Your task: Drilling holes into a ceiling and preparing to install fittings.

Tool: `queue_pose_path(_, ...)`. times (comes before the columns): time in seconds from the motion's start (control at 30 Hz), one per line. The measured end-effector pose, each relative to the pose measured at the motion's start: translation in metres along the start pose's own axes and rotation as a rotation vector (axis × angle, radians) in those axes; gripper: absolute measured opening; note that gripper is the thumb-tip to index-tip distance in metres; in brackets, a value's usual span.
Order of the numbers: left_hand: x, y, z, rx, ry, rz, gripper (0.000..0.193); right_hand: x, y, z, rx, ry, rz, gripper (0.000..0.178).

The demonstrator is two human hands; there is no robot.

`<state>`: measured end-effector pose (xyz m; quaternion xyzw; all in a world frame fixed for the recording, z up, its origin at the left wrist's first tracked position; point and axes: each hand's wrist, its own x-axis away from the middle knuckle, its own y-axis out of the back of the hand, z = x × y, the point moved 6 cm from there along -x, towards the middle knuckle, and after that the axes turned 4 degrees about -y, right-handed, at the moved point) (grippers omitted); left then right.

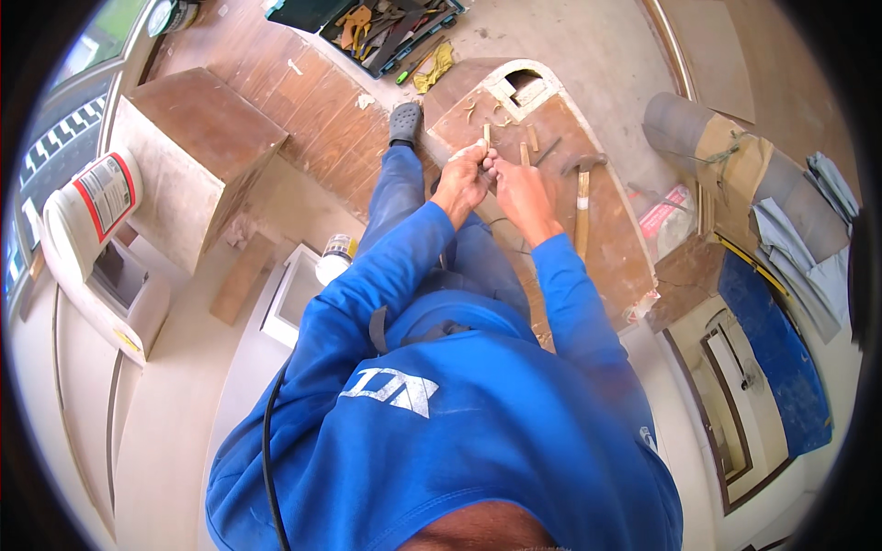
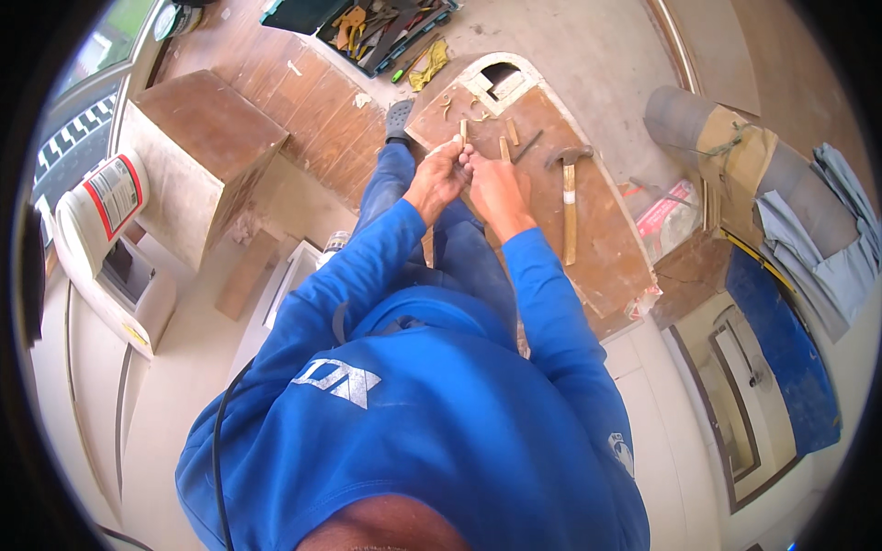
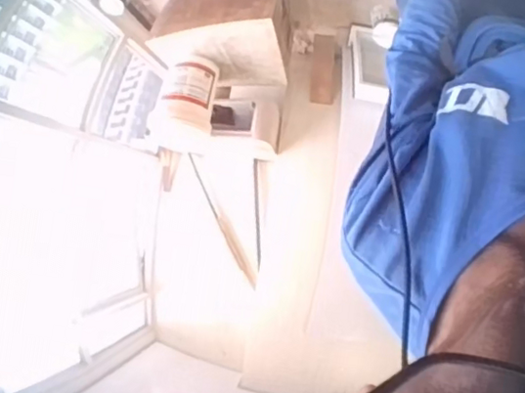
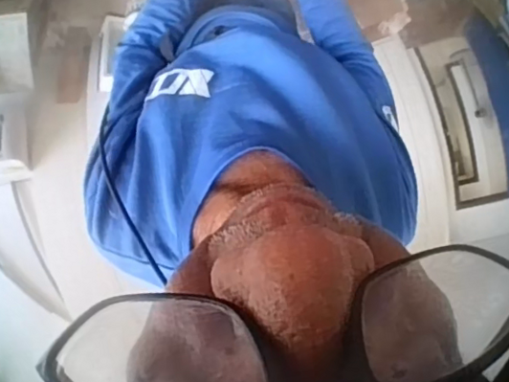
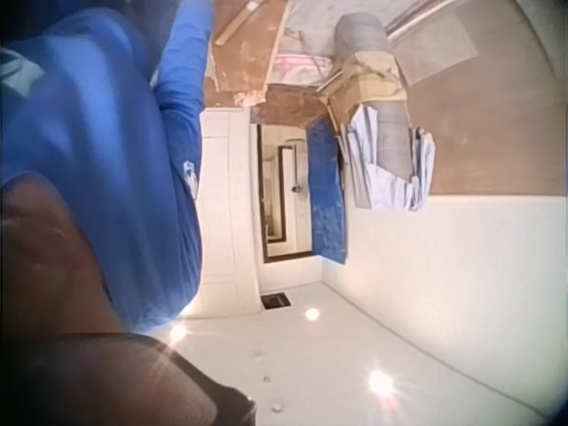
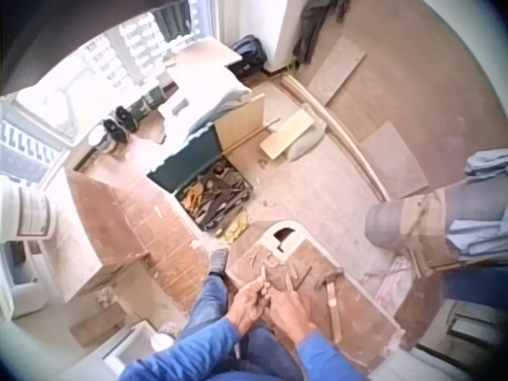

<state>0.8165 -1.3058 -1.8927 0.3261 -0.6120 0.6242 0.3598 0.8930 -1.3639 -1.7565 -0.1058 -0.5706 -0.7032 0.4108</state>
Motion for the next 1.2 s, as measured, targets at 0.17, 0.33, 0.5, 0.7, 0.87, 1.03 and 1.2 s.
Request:
queue_pose_path(0.17,0.018,-0.013,-0.016,-0.044,-0.040,-0.035,0.009,0.023,0.012,-0.040,-0.244,-0.083,-0.288,0.034)
queue_pose_path(0.33,0.019,-0.017,-0.012,-0.215,0.051,-0.103,0.016,0.030,0.012,-0.027,-0.329,-0.155,-0.309,0.033)
queue_pose_path(0.5,0.012,-0.020,-0.007,-0.257,0.011,-0.078,0.018,0.017,0.010,-0.011,-0.386,-0.102,-0.244,0.033)
queue_pose_path(0.7,0.013,-0.022,-0.007,-0.307,-0.013,-0.055,0.021,0.011,0.000,-0.014,-0.287,-0.116,-0.222,0.032)
queue_pose_path(0.87,0.024,-0.030,-0.008,-0.318,-0.079,-0.113,0.017,0.009,-0.004,-0.019,-0.316,-0.056,-0.229,0.033)
queue_pose_path(1.03,0.018,-0.019,-0.007,-0.293,-0.089,-0.125,0.017,0.015,0.004,-0.015,-0.367,-0.074,-0.199,0.034)
queue_pose_path(1.2,0.019,-0.016,-0.008,-0.250,-0.096,-0.164,0.018,0.016,0.018,-0.013,-0.361,-0.032,-0.318,0.034)
